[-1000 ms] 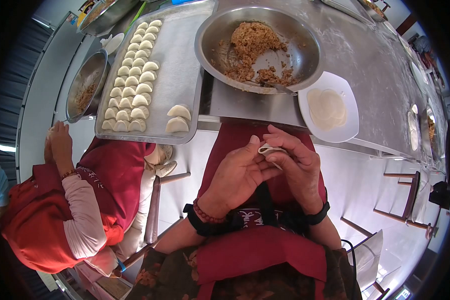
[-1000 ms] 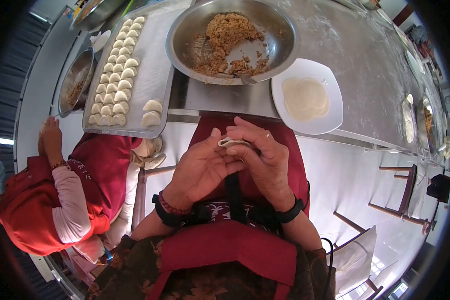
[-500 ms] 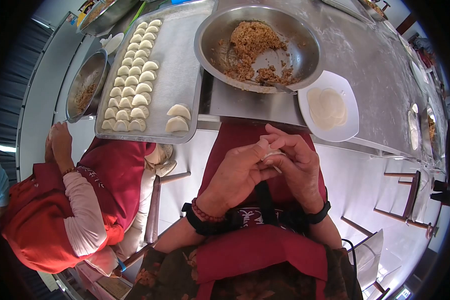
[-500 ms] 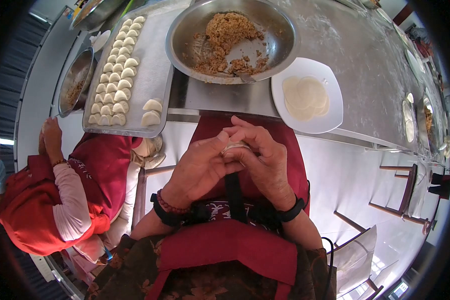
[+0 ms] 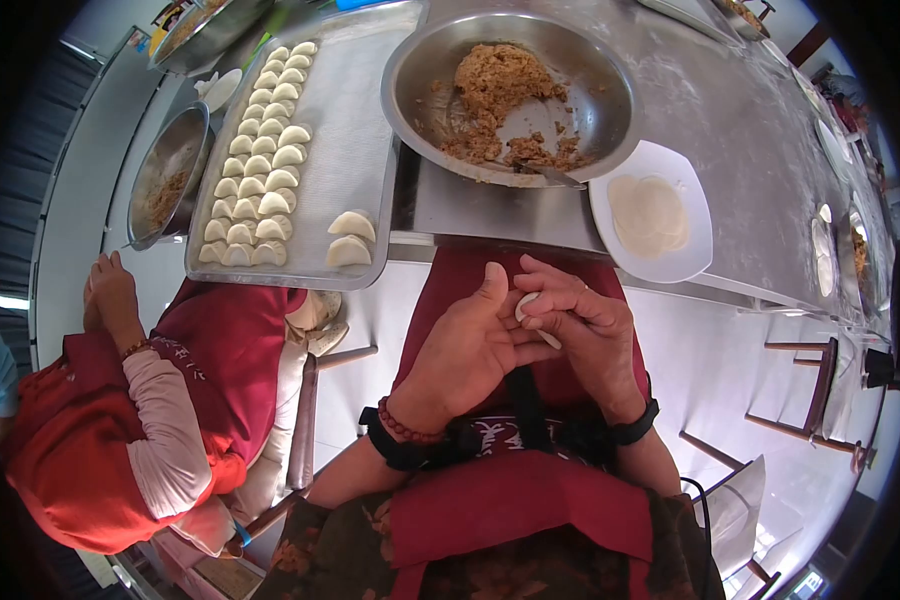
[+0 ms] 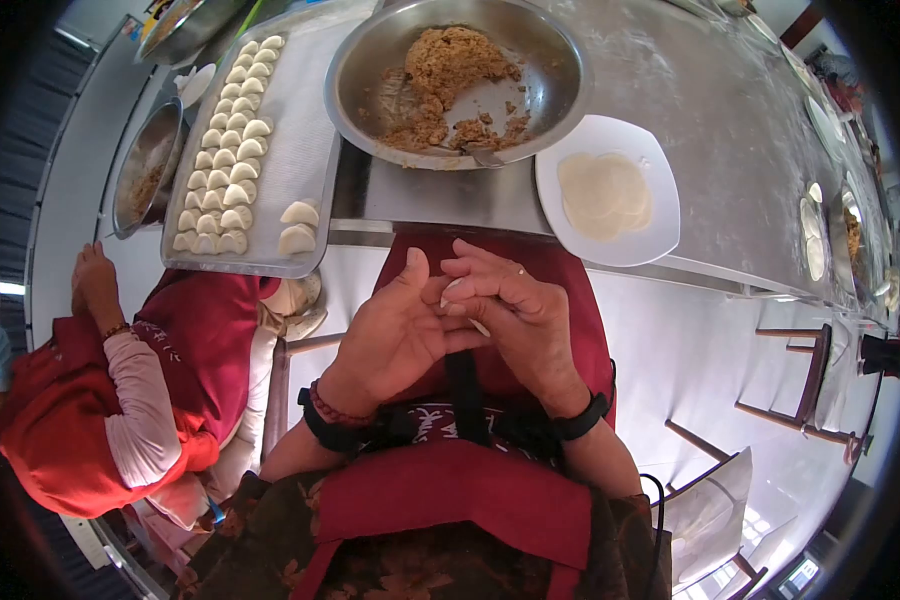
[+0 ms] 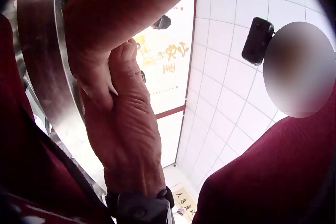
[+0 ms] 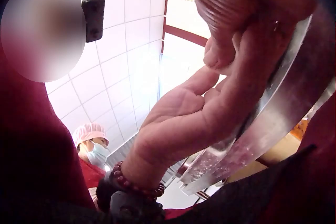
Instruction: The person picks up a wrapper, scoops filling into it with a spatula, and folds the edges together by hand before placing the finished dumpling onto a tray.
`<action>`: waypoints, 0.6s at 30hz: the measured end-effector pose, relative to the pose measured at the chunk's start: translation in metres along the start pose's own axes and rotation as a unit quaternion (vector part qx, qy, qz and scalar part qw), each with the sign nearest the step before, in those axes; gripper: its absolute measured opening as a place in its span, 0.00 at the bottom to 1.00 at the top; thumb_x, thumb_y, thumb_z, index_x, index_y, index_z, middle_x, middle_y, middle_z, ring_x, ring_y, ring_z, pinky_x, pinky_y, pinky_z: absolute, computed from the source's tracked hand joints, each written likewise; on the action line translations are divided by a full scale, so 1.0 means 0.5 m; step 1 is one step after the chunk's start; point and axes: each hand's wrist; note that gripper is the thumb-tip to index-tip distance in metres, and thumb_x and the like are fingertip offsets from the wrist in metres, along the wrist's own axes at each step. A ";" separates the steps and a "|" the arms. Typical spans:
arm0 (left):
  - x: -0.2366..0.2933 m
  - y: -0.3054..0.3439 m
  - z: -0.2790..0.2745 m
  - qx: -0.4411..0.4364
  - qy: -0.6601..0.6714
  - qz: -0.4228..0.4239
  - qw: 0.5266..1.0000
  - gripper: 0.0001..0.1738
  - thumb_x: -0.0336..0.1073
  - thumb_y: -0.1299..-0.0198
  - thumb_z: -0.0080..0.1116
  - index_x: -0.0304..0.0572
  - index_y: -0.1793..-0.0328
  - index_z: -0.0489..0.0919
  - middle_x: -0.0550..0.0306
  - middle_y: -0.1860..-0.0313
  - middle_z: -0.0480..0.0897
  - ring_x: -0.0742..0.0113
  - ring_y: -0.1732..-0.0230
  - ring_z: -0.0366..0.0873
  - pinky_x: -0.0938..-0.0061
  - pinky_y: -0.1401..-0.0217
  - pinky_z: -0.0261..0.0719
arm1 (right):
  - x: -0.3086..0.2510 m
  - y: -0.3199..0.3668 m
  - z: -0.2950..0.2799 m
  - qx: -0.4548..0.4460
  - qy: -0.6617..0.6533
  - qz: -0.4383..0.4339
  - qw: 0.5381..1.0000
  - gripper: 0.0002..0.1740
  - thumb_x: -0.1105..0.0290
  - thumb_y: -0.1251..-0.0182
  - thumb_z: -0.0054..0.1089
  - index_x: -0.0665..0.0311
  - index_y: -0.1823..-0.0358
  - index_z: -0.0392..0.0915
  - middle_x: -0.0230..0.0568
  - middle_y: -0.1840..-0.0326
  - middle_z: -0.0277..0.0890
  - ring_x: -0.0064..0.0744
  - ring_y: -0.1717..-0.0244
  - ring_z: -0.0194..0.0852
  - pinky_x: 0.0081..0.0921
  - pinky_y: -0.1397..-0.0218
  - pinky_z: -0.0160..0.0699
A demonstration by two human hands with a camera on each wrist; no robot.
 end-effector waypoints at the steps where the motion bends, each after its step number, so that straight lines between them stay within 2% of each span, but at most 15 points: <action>1: -0.005 -0.004 -0.015 -0.012 -0.003 -0.002 1.000 0.37 0.62 0.22 0.29 0.33 0.35 0.72 0.52 0.47 0.80 0.60 0.43 0.78 0.55 0.33 0.76 | 0.002 0.001 0.000 0.003 -0.005 0.003 1.000 0.12 0.81 0.40 0.67 0.63 0.55 0.87 0.45 0.48 0.86 0.46 0.30 0.73 0.37 0.30 0.74; 2: -0.007 -0.006 -0.024 -0.024 -0.006 -0.004 1.000 0.40 0.63 0.22 0.26 0.32 0.33 0.71 0.49 0.46 0.80 0.58 0.41 0.78 0.54 0.32 0.75 | 0.002 0.001 0.000 0.005 -0.011 0.007 1.000 0.12 0.81 0.40 0.67 0.63 0.55 0.87 0.45 0.48 0.86 0.47 0.30 0.73 0.38 0.30 0.73; 5: 0.003 0.000 -0.002 0.002 0.004 -0.010 1.000 0.39 0.62 0.22 0.26 0.31 0.33 0.70 0.48 0.43 0.80 0.57 0.40 0.78 0.54 0.31 0.74 | -0.011 -0.001 -0.008 -0.020 -0.009 0.031 0.999 0.14 0.79 0.39 0.68 0.62 0.52 0.87 0.44 0.47 0.86 0.46 0.30 0.72 0.37 0.31 0.75; 8: -0.003 -0.017 -0.030 -0.081 0.005 -0.002 0.997 0.37 0.61 0.21 0.26 0.34 0.32 0.70 0.49 0.41 0.80 0.56 0.39 0.78 0.53 0.31 0.74 | -0.034 -0.004 -0.005 0.015 -0.019 0.110 0.994 0.14 0.77 0.40 0.68 0.62 0.52 0.87 0.41 0.48 0.86 0.44 0.30 0.73 0.36 0.31 0.74; 10: 0.001 0.001 0.000 -0.030 0.020 0.002 0.999 0.35 0.60 0.21 0.28 0.37 0.33 0.70 0.50 0.42 0.80 0.58 0.40 0.79 0.55 0.33 0.76 | -0.030 -0.002 -0.001 -0.033 0.089 0.001 0.996 0.13 0.74 0.39 0.67 0.61 0.52 0.86 0.39 0.46 0.85 0.43 0.30 0.73 0.35 0.31 0.73; 11: 0.002 0.002 0.012 -0.024 0.022 -0.005 0.999 0.33 0.60 0.21 0.29 0.39 0.34 0.71 0.51 0.43 0.80 0.59 0.41 0.79 0.56 0.34 0.77 | -0.026 -0.004 -0.007 -0.042 0.159 -0.055 0.985 0.13 0.73 0.38 0.67 0.61 0.52 0.86 0.38 0.45 0.85 0.42 0.30 0.73 0.35 0.31 0.73; 13: -0.003 -0.002 -0.021 -0.037 0.078 -0.027 0.996 0.31 0.59 0.21 0.27 0.43 0.32 0.69 0.51 0.40 0.79 0.56 0.39 0.78 0.54 0.34 0.76 | 0.001 0.004 -0.005 -0.025 0.205 -0.115 0.972 0.11 0.68 0.33 0.61 0.58 0.51 0.85 0.37 0.42 0.83 0.42 0.30 0.72 0.35 0.32 0.73; 14: 0.002 0.000 -0.015 -0.031 0.010 -0.025 0.999 0.30 0.58 0.21 0.28 0.45 0.31 0.68 0.50 0.38 0.78 0.54 0.37 0.77 0.51 0.34 0.76 | 0.012 0.007 -0.011 -0.036 0.209 -0.149 0.966 0.12 0.66 0.28 0.55 0.57 0.50 0.85 0.38 0.39 0.81 0.42 0.30 0.72 0.37 0.33 0.73; 15: 0.002 -0.004 -0.010 -0.005 0.098 -0.038 0.994 0.31 0.60 0.21 0.29 0.45 0.31 0.68 0.47 0.37 0.77 0.52 0.36 0.76 0.48 0.34 0.75 | 0.016 0.010 -0.003 0.004 0.083 -0.127 0.988 0.09 0.69 0.29 0.60 0.61 0.53 0.86 0.41 0.42 0.83 0.40 0.31 0.73 0.35 0.35 0.76; 16: 0.007 -0.007 -0.007 -0.023 0.088 -0.045 0.995 0.32 0.60 0.22 0.30 0.43 0.31 0.68 0.46 0.37 0.76 0.50 0.36 0.75 0.47 0.34 0.75 | 0.033 0.011 0.002 0.026 0.061 -0.095 0.993 0.12 0.66 0.29 0.61 0.62 0.51 0.85 0.41 0.42 0.83 0.42 0.36 0.76 0.36 0.38 0.77; 17: 0.016 -0.009 -0.014 -0.030 0.077 -0.041 0.996 0.32 0.60 0.22 0.31 0.42 0.32 0.68 0.45 0.37 0.76 0.49 0.36 0.75 0.46 0.34 0.75 | 0.038 0.006 0.001 0.030 0.102 -0.123 0.987 0.13 0.65 0.29 0.61 0.63 0.50 0.85 0.41 0.43 0.83 0.43 0.38 0.76 0.36 0.37 0.77; 18: 0.023 -0.018 -0.032 -0.021 0.030 -0.040 0.999 0.30 0.60 0.22 0.34 0.44 0.34 0.69 0.49 0.43 0.78 0.53 0.40 0.77 0.46 0.35 0.75 | 0.037 0.002 -0.001 0.021 0.135 -0.148 0.979 0.14 0.64 0.30 0.61 0.63 0.48 0.84 0.40 0.43 0.83 0.43 0.39 0.76 0.36 0.37 0.76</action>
Point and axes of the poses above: each hand's wrist, its own y-axis away from the middle knuckle, its own z-axis out of the palm, x = y × z
